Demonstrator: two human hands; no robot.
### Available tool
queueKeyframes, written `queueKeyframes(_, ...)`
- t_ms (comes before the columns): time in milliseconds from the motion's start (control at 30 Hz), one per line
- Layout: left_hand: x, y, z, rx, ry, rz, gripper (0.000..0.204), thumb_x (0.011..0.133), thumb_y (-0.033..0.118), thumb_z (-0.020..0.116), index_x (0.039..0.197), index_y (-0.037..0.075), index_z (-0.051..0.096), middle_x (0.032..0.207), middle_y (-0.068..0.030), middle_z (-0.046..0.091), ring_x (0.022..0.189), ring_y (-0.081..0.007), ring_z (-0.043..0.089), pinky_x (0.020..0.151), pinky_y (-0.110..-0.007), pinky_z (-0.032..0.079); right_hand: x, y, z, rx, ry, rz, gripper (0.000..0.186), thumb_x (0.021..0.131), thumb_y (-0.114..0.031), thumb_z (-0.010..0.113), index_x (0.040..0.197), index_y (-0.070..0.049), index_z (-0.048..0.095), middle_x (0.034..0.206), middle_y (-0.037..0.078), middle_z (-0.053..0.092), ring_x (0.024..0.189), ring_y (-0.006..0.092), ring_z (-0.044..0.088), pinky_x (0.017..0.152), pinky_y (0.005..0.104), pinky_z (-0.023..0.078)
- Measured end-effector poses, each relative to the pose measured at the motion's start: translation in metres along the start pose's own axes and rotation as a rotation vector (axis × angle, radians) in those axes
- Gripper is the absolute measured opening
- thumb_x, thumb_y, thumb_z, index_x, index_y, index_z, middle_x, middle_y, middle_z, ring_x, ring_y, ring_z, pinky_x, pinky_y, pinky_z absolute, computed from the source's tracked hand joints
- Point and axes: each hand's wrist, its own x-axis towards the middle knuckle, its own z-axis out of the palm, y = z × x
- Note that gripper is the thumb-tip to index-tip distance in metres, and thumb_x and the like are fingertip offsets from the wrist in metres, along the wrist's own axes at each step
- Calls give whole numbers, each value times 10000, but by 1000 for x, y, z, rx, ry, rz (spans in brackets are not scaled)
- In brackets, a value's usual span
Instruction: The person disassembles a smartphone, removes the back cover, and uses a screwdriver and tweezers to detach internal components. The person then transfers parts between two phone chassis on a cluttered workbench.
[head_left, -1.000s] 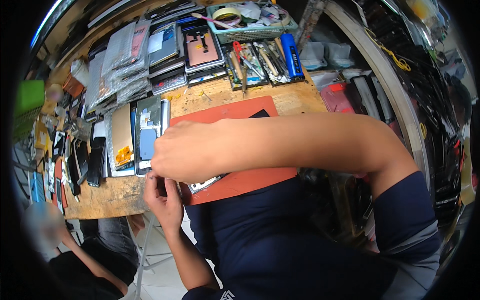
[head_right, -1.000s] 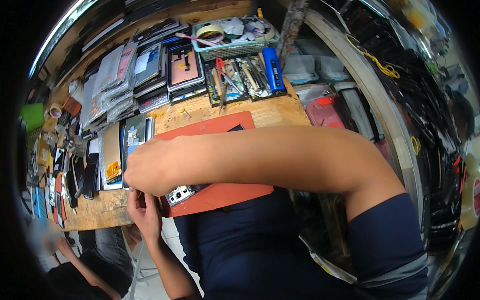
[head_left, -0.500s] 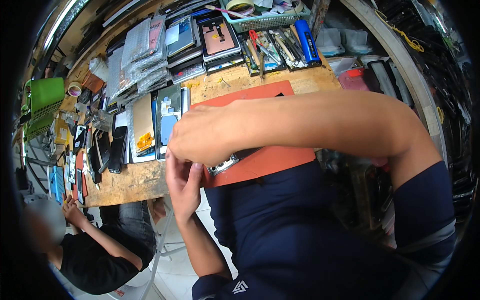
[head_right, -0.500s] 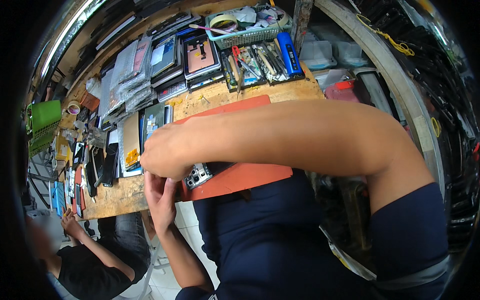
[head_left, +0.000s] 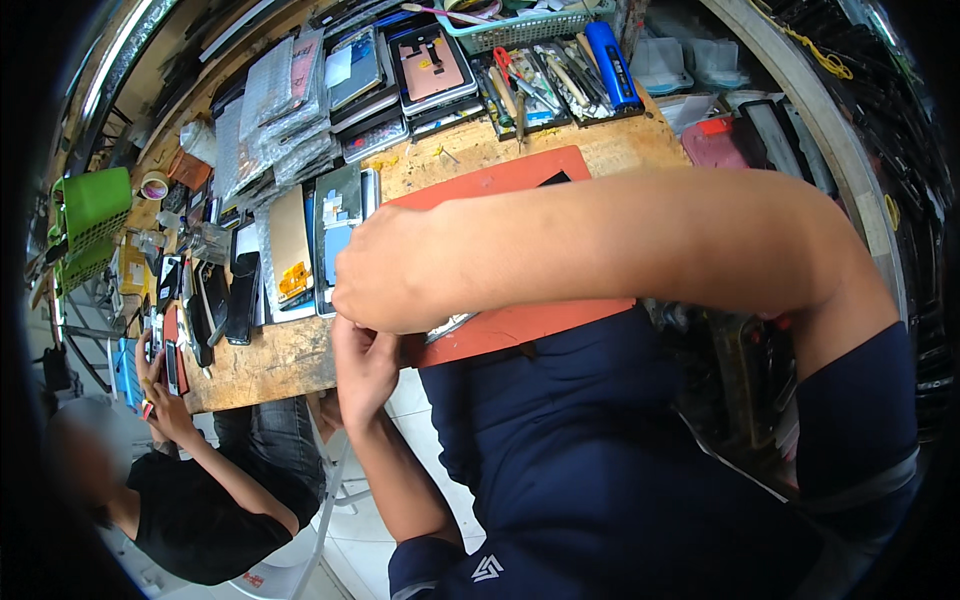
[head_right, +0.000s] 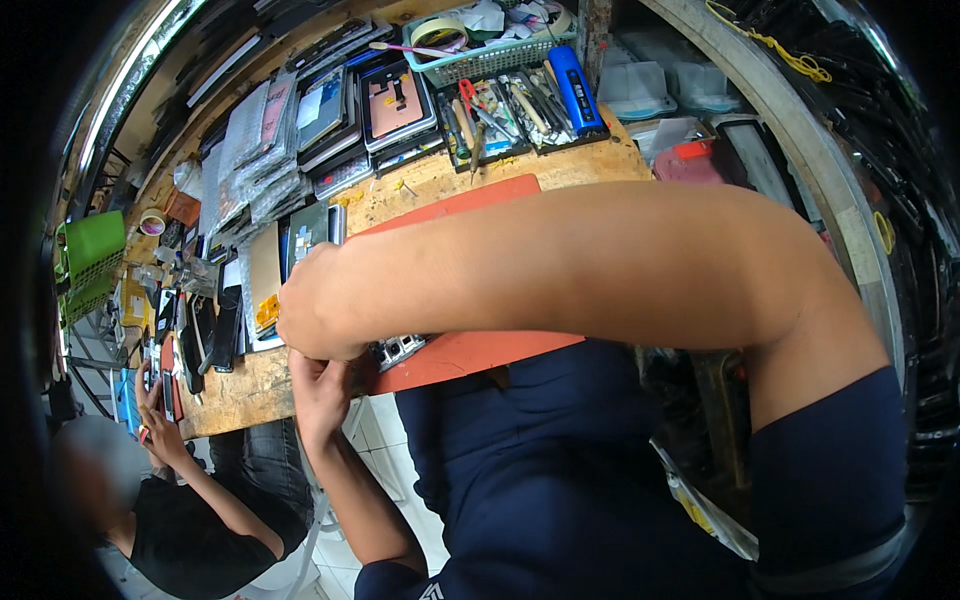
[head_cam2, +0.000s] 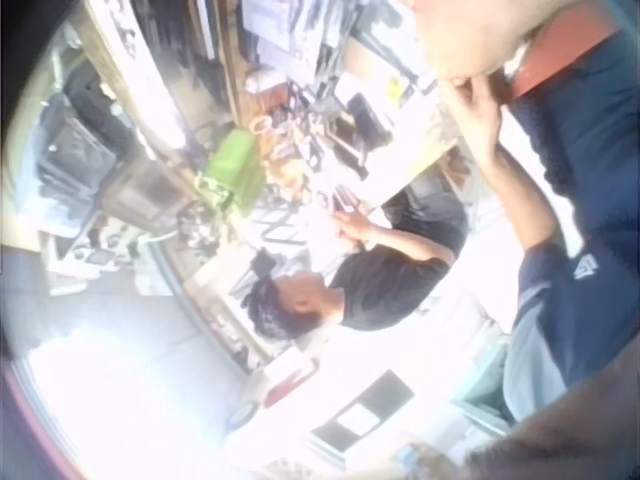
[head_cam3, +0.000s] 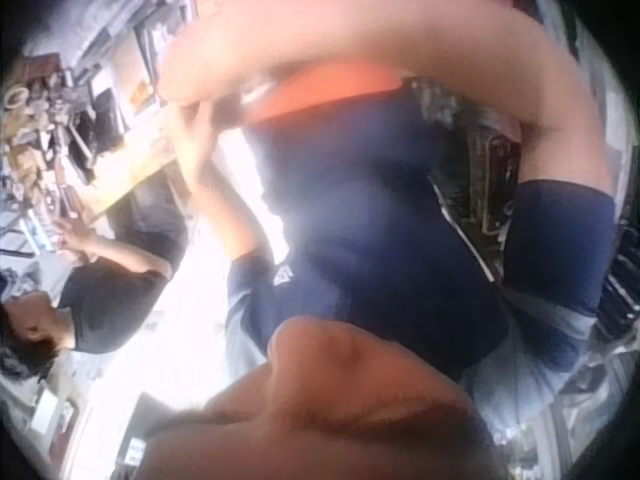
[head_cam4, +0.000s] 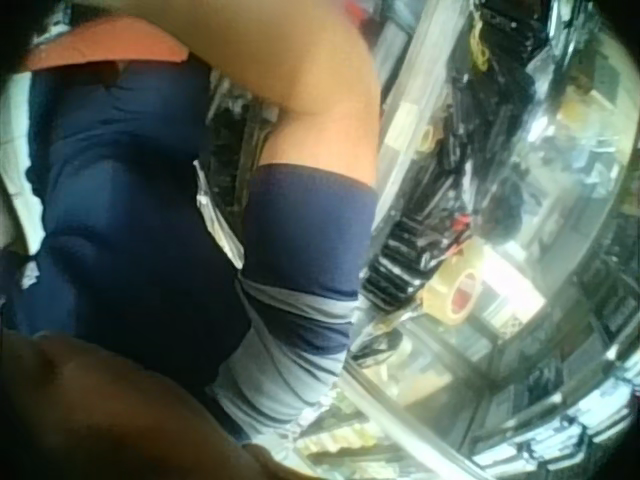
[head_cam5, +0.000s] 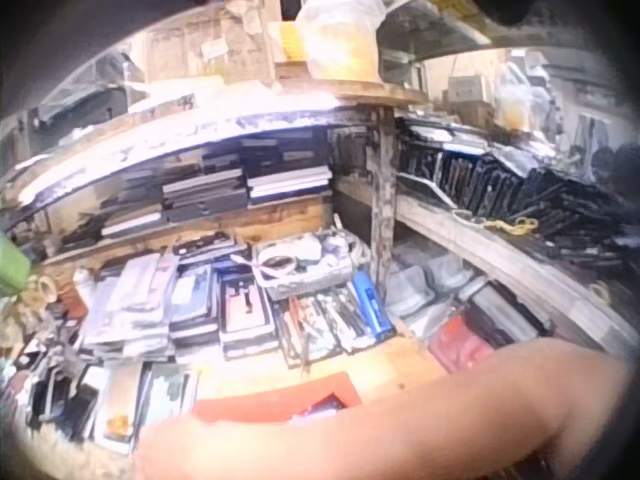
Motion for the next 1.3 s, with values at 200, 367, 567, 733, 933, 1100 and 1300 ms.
queueKeyframes(200,10,-17,14,306,182,376,329,883,48,801,1169,-52,674,1168,-97,743,1008,-156,696,866,-322,556,9,-1,0,5,24,-8,199,886,-152,715,976,0,806,964,222,794,943,380,791,783,493,627)
queueKeyframes(367,-2,-5,-3,-84,28,-2,470,844,133,850,1230,-41,646,1228,-132,712,1104,-214,684,971,-355,529,3,5,2,30,-39,-96,176,845,-114,747,957,13,798,956,226,790,948,371,791,808,475,627)
queueKeyframes(567,9,-7,4,694,152,449,409,825,150,844,1145,-22,656,1124,-154,673,1079,-303,621,1023,-463,453,-1,-13,-9,-17,-49,29,225,845,-78,738,1025,49,782,953,243,781,952,395,782,818,492,625)
queueKeyframes(733,-11,14,-10,991,78,453,258,870,53,773,1108,25,677,1055,-144,668,1071,-369,571,1048,-476,361,-7,4,-5,56,-34,-26,205,856,-81,739,1022,31,785,932,212,791,914,407,785,827,514,621)
queueKeyframes(933,-10,19,-6,972,26,475,250,908,53,763,1151,49,704,1105,-137,691,1096,-364,584,1095,-481,329,-7,4,-14,76,-122,-6,164,886,-64,719,995,40,784,1071,254,759,1017,400,752,873,517,607)
queueKeyframes(1100,-5,25,-6,1016,-50,376,223,928,89,765,1141,40,719,1088,-156,705,1129,-376,593,1109,-501,326,-18,8,-21,207,-126,44,261,916,-24,672,1155,63,732,1067,275,745,1005,418,749,853,523,597)
queueKeyframes(1300,2,25,7,1100,-68,551,215,895,78,753,1101,26,717,1060,-170,717,1131,-383,602,1108,-532,335,-22,17,1,365,71,-13,284,936,24,612,1214,73,642,937,276,718,941,462,729,793,520,571)
